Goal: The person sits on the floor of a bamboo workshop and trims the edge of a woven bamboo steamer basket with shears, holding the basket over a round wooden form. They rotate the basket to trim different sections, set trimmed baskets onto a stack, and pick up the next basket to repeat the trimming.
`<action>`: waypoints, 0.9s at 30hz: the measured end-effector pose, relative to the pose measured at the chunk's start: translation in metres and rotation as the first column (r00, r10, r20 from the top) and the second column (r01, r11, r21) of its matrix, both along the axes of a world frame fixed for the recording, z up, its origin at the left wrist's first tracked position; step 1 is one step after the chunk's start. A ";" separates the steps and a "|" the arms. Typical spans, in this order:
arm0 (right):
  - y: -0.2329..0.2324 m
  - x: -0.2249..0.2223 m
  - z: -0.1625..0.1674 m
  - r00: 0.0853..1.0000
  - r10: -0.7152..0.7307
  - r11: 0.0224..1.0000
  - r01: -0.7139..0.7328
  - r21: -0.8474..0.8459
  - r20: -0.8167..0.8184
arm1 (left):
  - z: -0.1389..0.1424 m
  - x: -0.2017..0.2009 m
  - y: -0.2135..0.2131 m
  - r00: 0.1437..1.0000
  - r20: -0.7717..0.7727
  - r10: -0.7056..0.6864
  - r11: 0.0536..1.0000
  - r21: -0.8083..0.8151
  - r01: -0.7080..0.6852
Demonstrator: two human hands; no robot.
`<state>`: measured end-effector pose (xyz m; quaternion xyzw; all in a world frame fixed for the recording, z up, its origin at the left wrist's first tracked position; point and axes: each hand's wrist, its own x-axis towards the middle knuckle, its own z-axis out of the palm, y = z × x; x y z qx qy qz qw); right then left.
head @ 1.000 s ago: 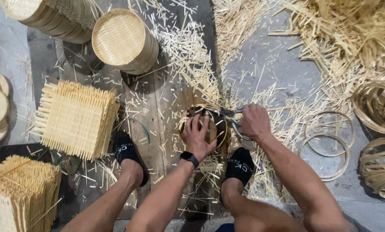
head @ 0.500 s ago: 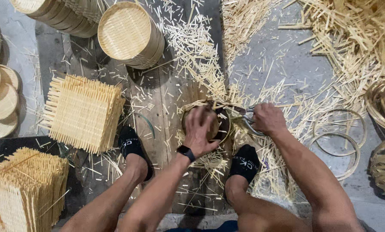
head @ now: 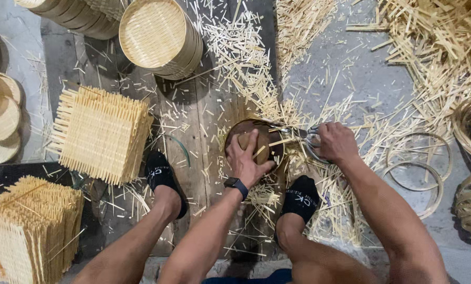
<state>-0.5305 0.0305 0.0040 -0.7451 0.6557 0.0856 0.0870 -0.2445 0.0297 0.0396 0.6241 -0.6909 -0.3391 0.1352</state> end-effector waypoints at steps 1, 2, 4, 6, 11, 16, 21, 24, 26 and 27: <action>-0.001 0.003 -0.005 1.000 0.030 0.997 -0.030 -0.077 -0.008 | 0.001 -0.002 0.001 1.000 -0.021 0.015 1.000 0.001 -0.015; -0.002 0.007 -0.009 0.998 0.057 0.987 -0.059 -0.152 -0.017 | 0.002 -0.002 0.000 0.999 -0.005 -0.034 0.999 0.009 0.034; -0.003 0.011 -0.015 0.998 0.033 0.998 -0.036 -0.059 -0.046 | 0.003 0.000 -0.001 0.991 0.032 -0.132 0.991 0.033 0.131; -0.002 0.010 -0.016 0.992 -0.053 0.963 0.081 0.258 -0.113 | 0.002 0.004 -0.004 0.979 0.067 -0.190 0.981 0.047 0.187; 0.004 -0.001 -0.008 0.998 -0.044 0.990 0.049 0.129 -0.040 | 0.003 0.010 -0.015 0.937 0.102 -0.335 0.940 0.107 0.324; 0.000 0.010 -0.007 0.992 -0.002 0.982 0.027 0.190 -0.129 | 0.009 0.016 -0.031 0.812 0.132 -0.569 0.820 0.162 0.548; 0.007 0.000 0.003 0.994 -0.061 0.955 0.086 0.282 -0.095 | 0.010 0.001 -0.013 0.965 0.058 -0.256 0.966 0.032 0.255; 0.009 -0.001 0.004 0.994 -0.105 0.957 0.106 0.270 -0.019 | 0.002 -0.013 0.004 1.000 0.020 -0.023 1.000 -0.022 0.023; 0.005 0.008 -0.003 0.995 -0.027 0.981 0.044 0.191 -0.091 | -0.003 -0.013 0.009 0.996 0.059 -0.064 0.997 -0.031 0.065; 0.002 0.011 -0.006 0.992 0.012 0.989 0.007 0.149 -0.127 | -0.005 -0.010 0.009 0.989 0.066 -0.132 0.989 -0.054 0.135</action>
